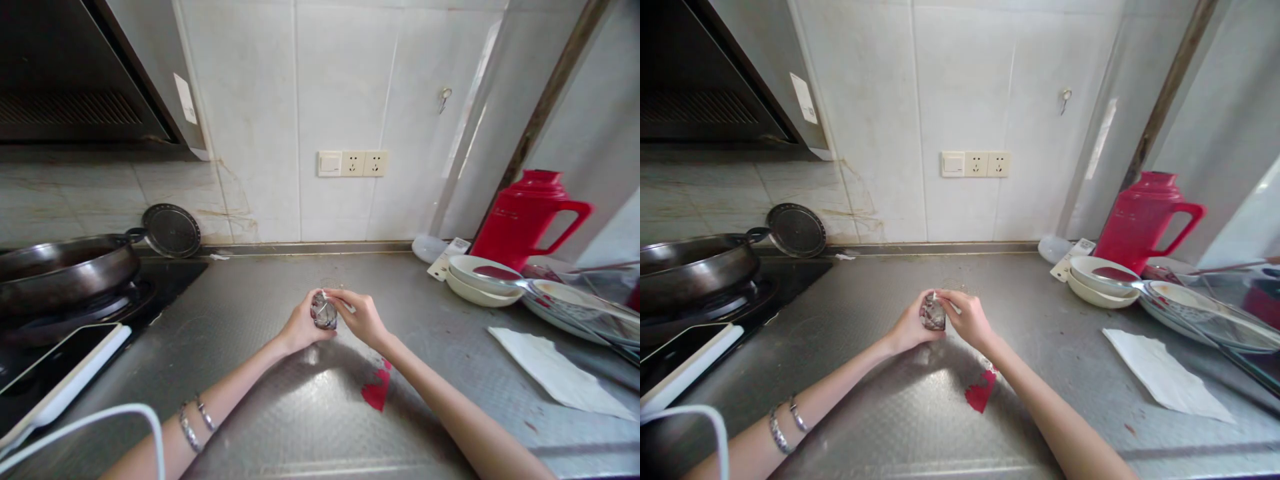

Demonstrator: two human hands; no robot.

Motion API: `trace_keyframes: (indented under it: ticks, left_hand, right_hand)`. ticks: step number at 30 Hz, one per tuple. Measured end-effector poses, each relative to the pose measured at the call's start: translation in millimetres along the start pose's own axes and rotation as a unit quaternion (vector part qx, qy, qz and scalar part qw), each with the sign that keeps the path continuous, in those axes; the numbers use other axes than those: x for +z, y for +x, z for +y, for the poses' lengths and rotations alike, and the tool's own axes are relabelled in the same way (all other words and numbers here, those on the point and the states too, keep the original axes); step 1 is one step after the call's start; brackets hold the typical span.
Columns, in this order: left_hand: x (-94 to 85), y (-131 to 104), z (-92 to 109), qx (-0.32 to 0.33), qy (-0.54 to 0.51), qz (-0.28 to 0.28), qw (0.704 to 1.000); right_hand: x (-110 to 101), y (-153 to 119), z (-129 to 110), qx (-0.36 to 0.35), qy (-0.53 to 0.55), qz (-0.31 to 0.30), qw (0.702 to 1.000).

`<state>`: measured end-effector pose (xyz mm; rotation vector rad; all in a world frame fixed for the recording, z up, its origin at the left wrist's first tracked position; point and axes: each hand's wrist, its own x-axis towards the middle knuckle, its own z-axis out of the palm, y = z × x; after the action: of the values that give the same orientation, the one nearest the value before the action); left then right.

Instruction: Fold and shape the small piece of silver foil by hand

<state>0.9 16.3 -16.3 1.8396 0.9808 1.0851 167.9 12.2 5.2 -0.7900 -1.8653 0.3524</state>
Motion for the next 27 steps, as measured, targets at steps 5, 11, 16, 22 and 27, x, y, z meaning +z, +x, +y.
trace_keyframes:
  ticks: [5,11,16,22,27]
  left_hand:
    - [2.7,-2.0,0.2,0.017,0.024,0.016,0.999]
    - [2.0,-4.6,9.9,0.026,0.051,0.015,0.998]
    - [-0.6,-1.8,5.7,0.015,0.052,0.013,0.998]
    - [-1.1,-0.4,2.0,0.024,0.031,0.027,0.999]
    - [-0.2,-1.6,4.0,0.015,0.053,0.021,0.998]
  right_hand:
    - [-2.0,-3.0,3.0,-0.081,-0.04,-0.021,0.996]
    - [-3.4,-1.1,6.5,-0.017,-0.044,0.013,0.999]
    - [-1.1,-5.9,7.9,-0.094,-0.046,0.005,0.995]
    - [1.2,-8.0,8.7,-0.098,-0.037,-0.002,0.994]
    - [5.5,-6.0,11.1,0.021,-0.028,0.052,0.998]
